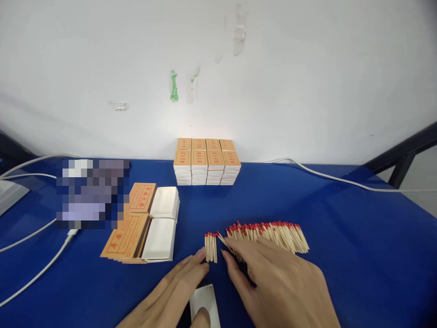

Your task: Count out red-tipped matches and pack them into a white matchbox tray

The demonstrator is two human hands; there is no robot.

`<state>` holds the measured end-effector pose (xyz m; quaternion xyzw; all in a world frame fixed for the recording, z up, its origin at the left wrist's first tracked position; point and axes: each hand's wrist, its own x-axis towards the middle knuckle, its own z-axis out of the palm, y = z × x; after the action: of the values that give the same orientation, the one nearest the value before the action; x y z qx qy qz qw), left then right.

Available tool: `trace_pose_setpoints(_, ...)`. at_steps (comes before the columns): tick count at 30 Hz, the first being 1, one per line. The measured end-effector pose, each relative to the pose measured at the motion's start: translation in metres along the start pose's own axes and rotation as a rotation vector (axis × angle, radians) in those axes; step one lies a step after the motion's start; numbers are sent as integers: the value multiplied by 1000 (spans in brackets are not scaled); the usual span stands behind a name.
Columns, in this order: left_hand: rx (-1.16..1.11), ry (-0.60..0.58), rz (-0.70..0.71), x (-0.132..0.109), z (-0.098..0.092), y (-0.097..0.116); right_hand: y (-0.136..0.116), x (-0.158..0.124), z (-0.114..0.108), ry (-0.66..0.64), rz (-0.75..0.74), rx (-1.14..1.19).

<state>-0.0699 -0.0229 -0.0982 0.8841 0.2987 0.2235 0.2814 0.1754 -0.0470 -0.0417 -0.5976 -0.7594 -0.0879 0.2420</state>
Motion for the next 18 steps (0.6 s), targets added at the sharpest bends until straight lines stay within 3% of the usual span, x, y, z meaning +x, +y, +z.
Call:
trace_pose_setpoints(9,-38,-24,13,-1,-4,0,-3,2,0,-58,103,15)
trace_pose_setpoints(18,-56,-48,8,3,1,-8,-5,6,1,-18,109,-17)
